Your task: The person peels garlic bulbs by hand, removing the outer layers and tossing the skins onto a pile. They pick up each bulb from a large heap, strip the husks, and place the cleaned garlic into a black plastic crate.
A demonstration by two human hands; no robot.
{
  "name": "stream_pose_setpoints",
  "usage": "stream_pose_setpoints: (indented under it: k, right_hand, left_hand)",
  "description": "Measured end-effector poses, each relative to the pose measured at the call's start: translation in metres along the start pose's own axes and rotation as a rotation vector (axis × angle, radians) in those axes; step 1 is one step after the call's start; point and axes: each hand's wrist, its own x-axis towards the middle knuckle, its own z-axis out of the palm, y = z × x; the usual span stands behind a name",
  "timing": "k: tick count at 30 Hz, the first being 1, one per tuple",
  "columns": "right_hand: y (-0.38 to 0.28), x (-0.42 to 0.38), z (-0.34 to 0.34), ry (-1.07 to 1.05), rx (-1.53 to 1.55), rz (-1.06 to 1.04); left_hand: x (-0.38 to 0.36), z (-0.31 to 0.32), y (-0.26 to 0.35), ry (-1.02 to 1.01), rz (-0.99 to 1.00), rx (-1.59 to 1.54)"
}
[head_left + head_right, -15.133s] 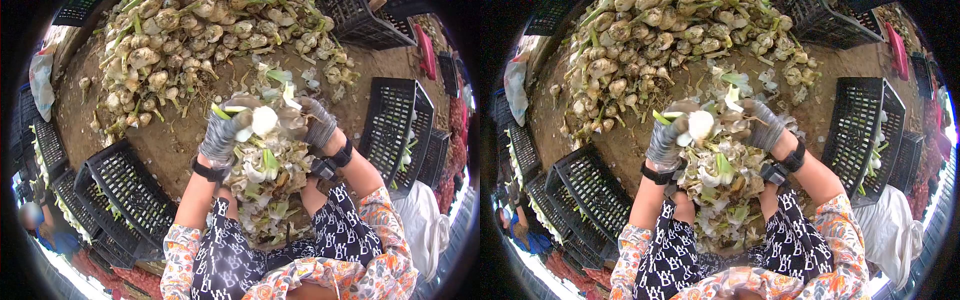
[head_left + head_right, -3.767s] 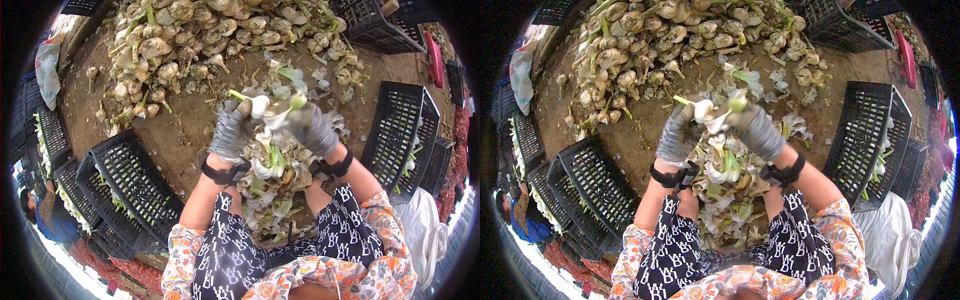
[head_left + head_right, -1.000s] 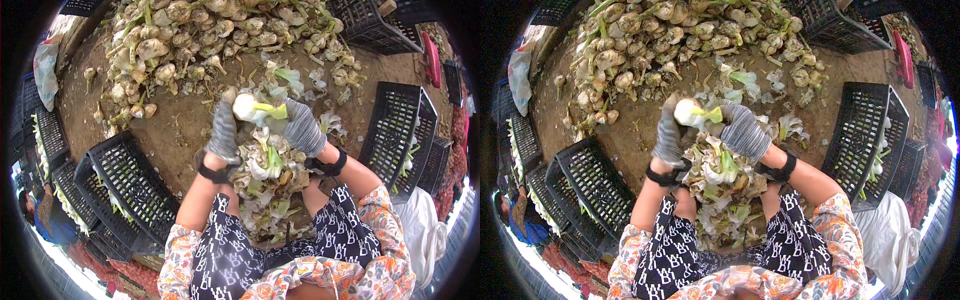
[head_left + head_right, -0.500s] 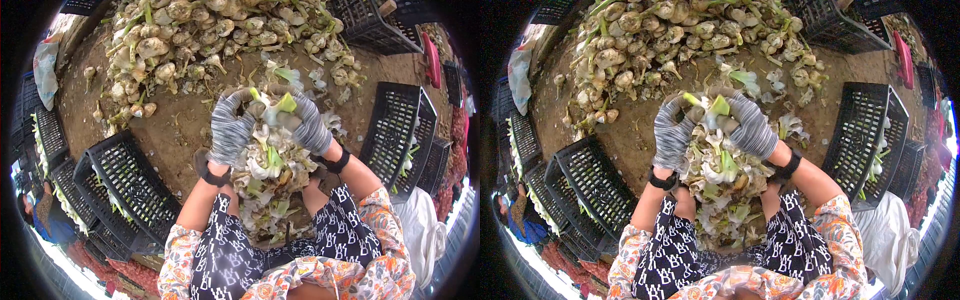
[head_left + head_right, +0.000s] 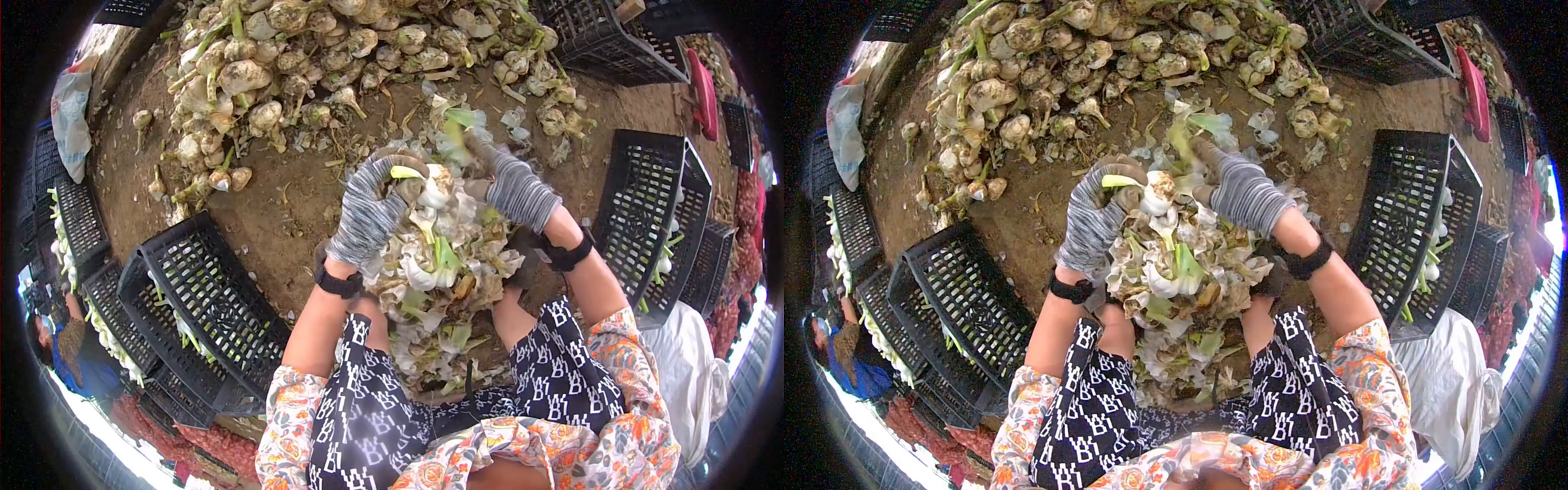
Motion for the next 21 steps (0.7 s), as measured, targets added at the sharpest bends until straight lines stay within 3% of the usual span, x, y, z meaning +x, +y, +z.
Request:
stream_pose_setpoints:
  k: [3,7,12,15,16,19,21]
  right_hand:
    - [-0.010,0.005,-0.008,-0.230,0.756,0.266]
    - [-0.023,0.005,0.002,-0.183,0.539,0.174]
    - [-0.011,0.001,-0.016,-0.371,1.161,0.383]
    - [-0.015,-0.008,-0.010,-0.149,1.051,0.169]
    - [-0.020,-0.005,-0.004,-0.074,0.516,0.122]
    - [-0.032,-0.006,-0.003,-0.026,0.554,0.042]
    - [-0.023,-0.001,-0.002,-0.009,0.583,0.008]
  left_hand:
    - [0.002,0.001,0.009,-0.039,0.028,0.186]
    - [0.005,0.003,0.012,-0.091,0.035,0.267]
    - [0.003,0.001,0.014,-0.072,-0.017,0.149]
    - [0.001,0.005,0.012,0.004,0.076,0.339]
    - [0.000,0.007,0.014,0.000,0.019,0.354]
    - [-0.001,0.005,0.015,-0.028,0.082,0.397]
    - [0.000,0.000,0.012,-0.048,0.032,0.151]
